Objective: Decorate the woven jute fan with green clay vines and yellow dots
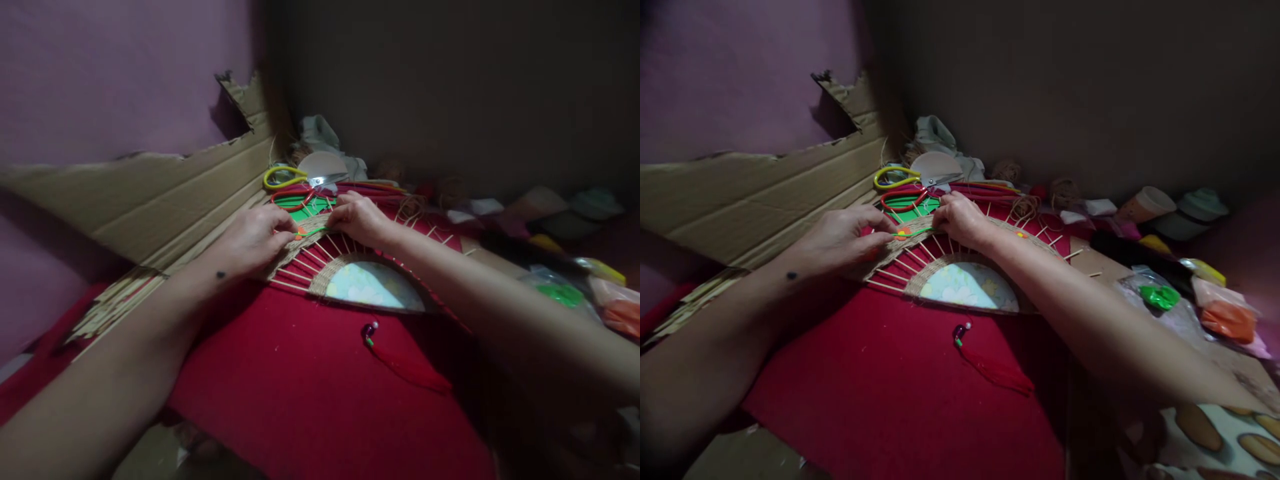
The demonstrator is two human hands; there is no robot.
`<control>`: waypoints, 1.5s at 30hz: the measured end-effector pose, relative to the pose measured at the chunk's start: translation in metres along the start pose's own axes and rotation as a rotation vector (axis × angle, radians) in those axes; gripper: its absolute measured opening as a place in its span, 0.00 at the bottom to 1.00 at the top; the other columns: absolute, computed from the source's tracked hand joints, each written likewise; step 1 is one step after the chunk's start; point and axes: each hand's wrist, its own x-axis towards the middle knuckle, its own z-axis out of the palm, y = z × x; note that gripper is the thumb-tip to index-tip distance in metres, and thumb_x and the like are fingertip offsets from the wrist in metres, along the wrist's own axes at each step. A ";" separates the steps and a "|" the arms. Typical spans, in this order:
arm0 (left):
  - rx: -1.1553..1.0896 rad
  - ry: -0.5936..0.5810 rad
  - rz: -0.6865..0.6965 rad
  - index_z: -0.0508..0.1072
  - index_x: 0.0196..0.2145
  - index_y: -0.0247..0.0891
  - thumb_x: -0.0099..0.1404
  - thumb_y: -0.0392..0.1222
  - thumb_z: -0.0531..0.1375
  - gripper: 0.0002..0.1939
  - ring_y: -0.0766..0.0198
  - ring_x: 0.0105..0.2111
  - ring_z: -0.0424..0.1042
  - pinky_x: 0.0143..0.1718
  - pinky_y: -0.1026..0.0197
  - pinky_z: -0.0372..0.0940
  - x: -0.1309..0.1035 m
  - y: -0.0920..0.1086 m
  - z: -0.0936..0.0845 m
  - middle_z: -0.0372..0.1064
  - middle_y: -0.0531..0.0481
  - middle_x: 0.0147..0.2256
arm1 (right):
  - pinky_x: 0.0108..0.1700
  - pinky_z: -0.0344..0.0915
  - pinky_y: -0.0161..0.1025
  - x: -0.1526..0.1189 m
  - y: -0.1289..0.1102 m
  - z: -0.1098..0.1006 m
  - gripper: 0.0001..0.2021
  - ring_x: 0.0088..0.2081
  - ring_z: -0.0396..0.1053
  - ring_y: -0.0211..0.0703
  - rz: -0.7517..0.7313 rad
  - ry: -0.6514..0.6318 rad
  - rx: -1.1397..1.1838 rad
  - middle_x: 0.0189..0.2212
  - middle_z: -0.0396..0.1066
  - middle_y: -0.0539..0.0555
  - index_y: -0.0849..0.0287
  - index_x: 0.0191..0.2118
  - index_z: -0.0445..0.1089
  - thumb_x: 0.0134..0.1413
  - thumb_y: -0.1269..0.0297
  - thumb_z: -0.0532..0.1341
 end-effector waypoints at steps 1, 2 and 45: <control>0.001 -0.002 0.003 0.76 0.34 0.37 0.58 0.41 0.54 0.12 0.60 0.38 0.70 0.40 0.61 0.61 0.000 0.000 0.000 0.73 0.47 0.38 | 0.39 0.61 0.39 0.000 0.000 0.000 0.06 0.37 0.62 0.43 -0.011 -0.009 -0.004 0.28 0.68 0.52 0.59 0.27 0.77 0.48 0.75 0.63; 0.002 -0.003 0.008 0.76 0.34 0.37 0.58 0.41 0.54 0.12 0.60 0.38 0.70 0.40 0.60 0.61 -0.001 0.000 0.001 0.73 0.47 0.38 | 0.39 0.60 0.39 -0.001 0.000 -0.001 0.07 0.36 0.62 0.42 -0.019 -0.019 -0.004 0.27 0.68 0.52 0.59 0.27 0.77 0.48 0.76 0.62; 0.010 0.028 0.021 0.76 0.36 0.35 0.60 0.37 0.54 0.12 0.60 0.38 0.70 0.41 0.59 0.62 -0.001 -0.005 -0.002 0.71 0.45 0.38 | 0.36 0.61 0.39 -0.020 0.001 -0.012 0.11 0.33 0.67 0.42 0.137 0.054 -0.165 0.32 0.72 0.56 0.62 0.33 0.78 0.50 0.76 0.57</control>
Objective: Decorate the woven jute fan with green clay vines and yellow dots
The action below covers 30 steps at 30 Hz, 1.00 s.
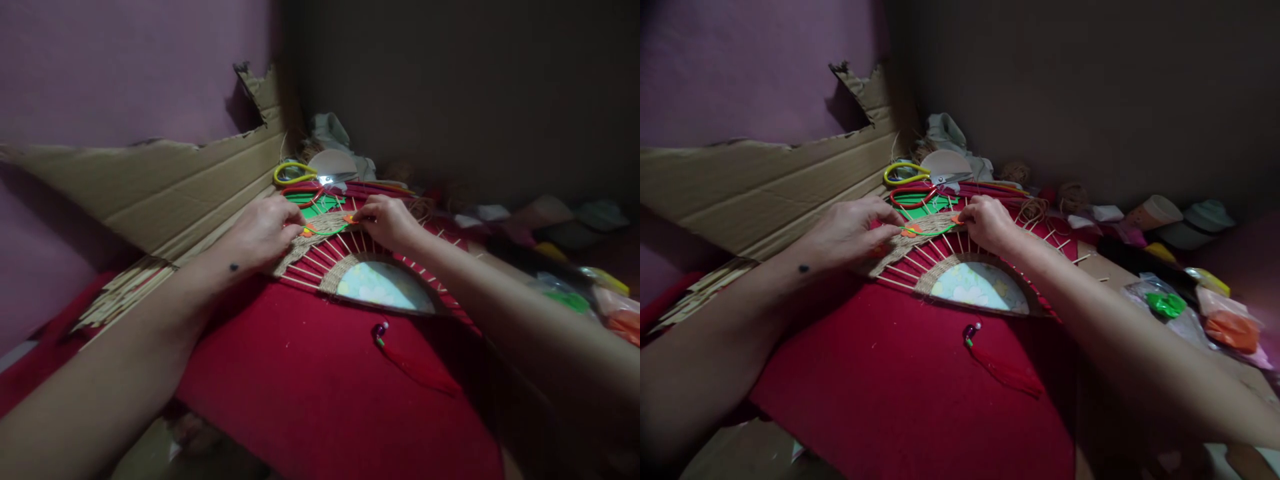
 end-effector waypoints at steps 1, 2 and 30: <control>0.001 -0.002 -0.003 0.76 0.36 0.36 0.60 0.37 0.54 0.12 0.60 0.38 0.70 0.42 0.59 0.61 0.000 0.000 0.000 0.71 0.45 0.38 | 0.37 0.60 0.39 -0.002 0.000 0.002 0.11 0.34 0.67 0.43 -0.015 -0.004 -0.017 0.32 0.72 0.57 0.61 0.33 0.78 0.51 0.75 0.57; 0.003 -0.003 -0.005 0.76 0.36 0.36 0.60 0.37 0.54 0.12 0.60 0.38 0.70 0.41 0.60 0.61 0.000 0.000 0.000 0.72 0.45 0.38 | 0.38 0.59 0.40 -0.003 0.001 0.004 0.12 0.35 0.66 0.44 -0.030 -0.007 -0.035 0.31 0.72 0.57 0.60 0.33 0.78 0.51 0.75 0.57; 0.066 -0.058 0.015 0.77 0.34 0.40 0.58 0.40 0.54 0.11 0.62 0.32 0.70 0.33 0.61 0.59 0.000 -0.005 0.002 0.74 0.49 0.33 | 0.38 0.61 0.38 0.004 -0.062 0.006 0.05 0.35 0.65 0.42 -0.122 -0.112 0.125 0.33 0.69 0.55 0.59 0.33 0.75 0.52 0.68 0.62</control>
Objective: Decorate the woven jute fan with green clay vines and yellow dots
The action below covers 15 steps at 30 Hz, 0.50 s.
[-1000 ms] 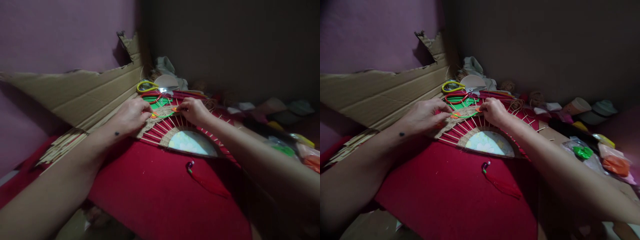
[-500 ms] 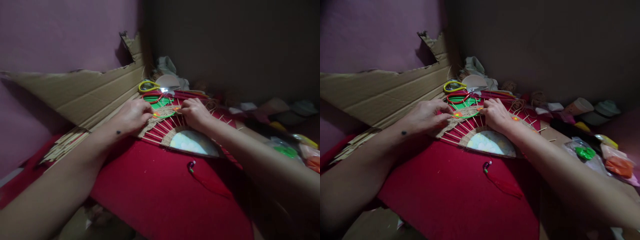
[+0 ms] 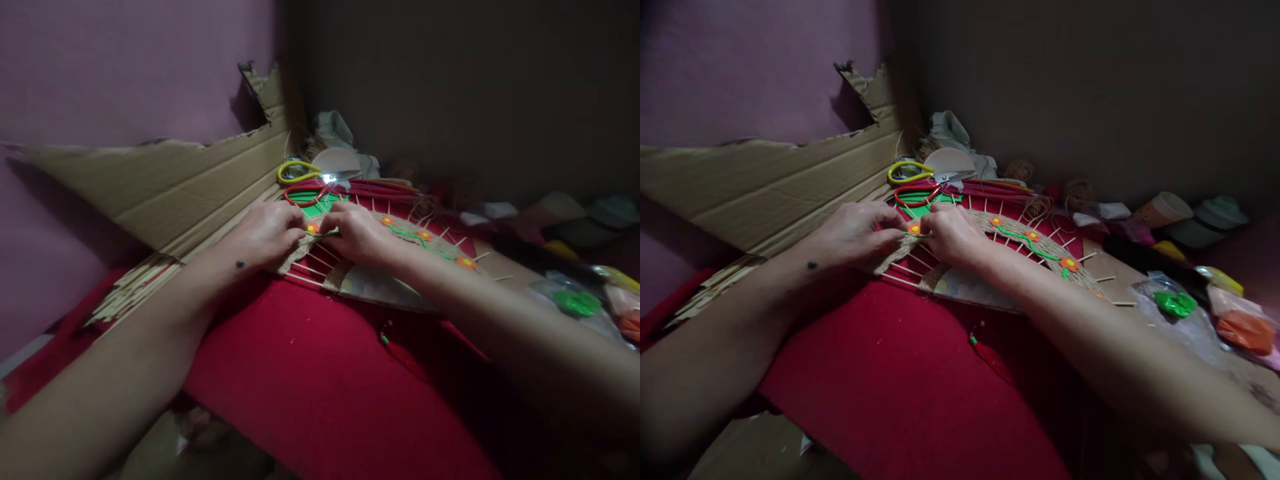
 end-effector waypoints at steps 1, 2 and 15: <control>-0.002 0.001 -0.003 0.77 0.33 0.40 0.58 0.40 0.54 0.11 0.62 0.32 0.70 0.33 0.61 0.59 0.000 0.000 0.000 0.74 0.49 0.32 | 0.38 0.61 0.38 0.001 0.001 0.001 0.04 0.34 0.65 0.42 0.014 -0.006 -0.012 0.33 0.68 0.55 0.59 0.32 0.75 0.51 0.70 0.62; -0.005 -0.002 -0.006 0.77 0.33 0.40 0.58 0.40 0.54 0.11 0.62 0.32 0.70 0.33 0.61 0.59 0.000 0.000 -0.001 0.74 0.49 0.32 | 0.37 0.61 0.38 0.002 0.002 0.001 0.04 0.34 0.65 0.42 0.028 -0.012 -0.021 0.34 0.68 0.55 0.59 0.32 0.75 0.51 0.71 0.62; 0.035 -0.064 -0.025 0.77 0.33 0.42 0.58 0.41 0.55 0.11 0.63 0.30 0.70 0.31 0.63 0.57 -0.003 0.004 -0.003 0.74 0.51 0.30 | 0.36 0.59 0.38 0.010 0.009 0.006 0.08 0.34 0.66 0.42 0.068 -0.060 -0.044 0.34 0.71 0.56 0.59 0.30 0.73 0.52 0.74 0.56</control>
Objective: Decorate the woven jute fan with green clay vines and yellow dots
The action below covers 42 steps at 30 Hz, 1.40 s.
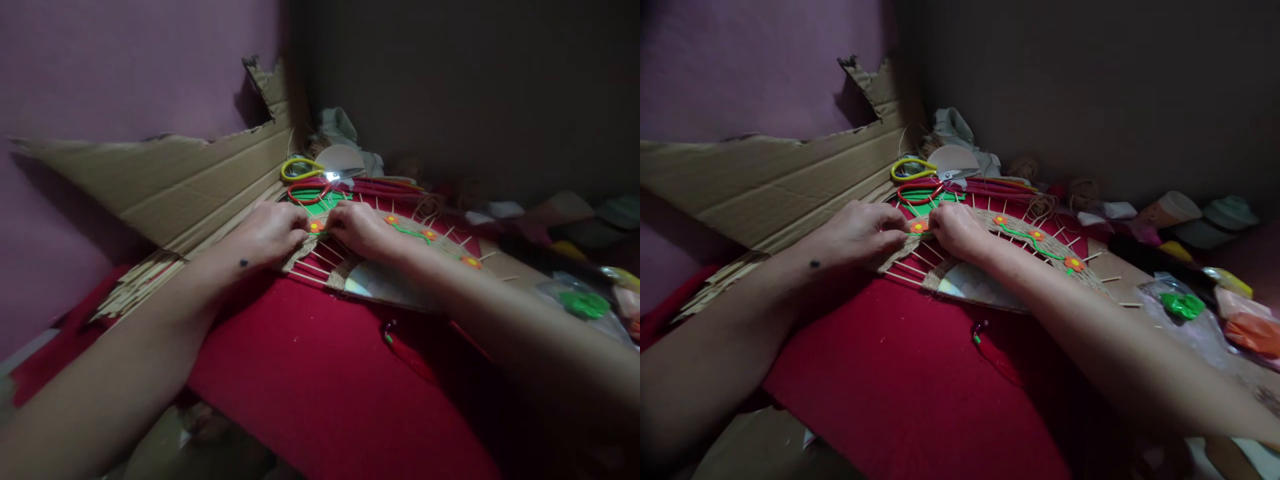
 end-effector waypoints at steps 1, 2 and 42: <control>0.001 -0.003 0.002 0.77 0.33 0.42 0.59 0.42 0.55 0.11 0.62 0.30 0.70 0.31 0.62 0.57 0.000 0.000 0.000 0.74 0.50 0.31 | 0.35 0.59 0.38 0.001 0.001 0.000 0.09 0.34 0.66 0.42 -0.005 0.000 -0.005 0.34 0.72 0.56 0.59 0.30 0.73 0.52 0.73 0.56; 0.001 -0.007 0.001 0.77 0.33 0.42 0.59 0.42 0.55 0.11 0.62 0.30 0.70 0.31 0.62 0.57 0.000 -0.001 0.000 0.74 0.50 0.31 | 0.35 0.59 0.38 0.002 0.002 0.001 0.09 0.34 0.66 0.42 -0.012 -0.001 -0.010 0.34 0.72 0.56 0.59 0.30 0.73 0.53 0.73 0.56; 0.077 -0.094 0.098 0.75 0.31 0.37 0.60 0.40 0.57 0.07 0.65 0.27 0.65 0.28 0.64 0.53 0.000 -0.004 0.003 0.69 0.50 0.26 | 0.37 0.52 0.42 0.001 -0.008 -0.001 0.08 0.33 0.62 0.43 0.029 -0.017 -0.088 0.32 0.69 0.57 0.61 0.27 0.69 0.53 0.69 0.55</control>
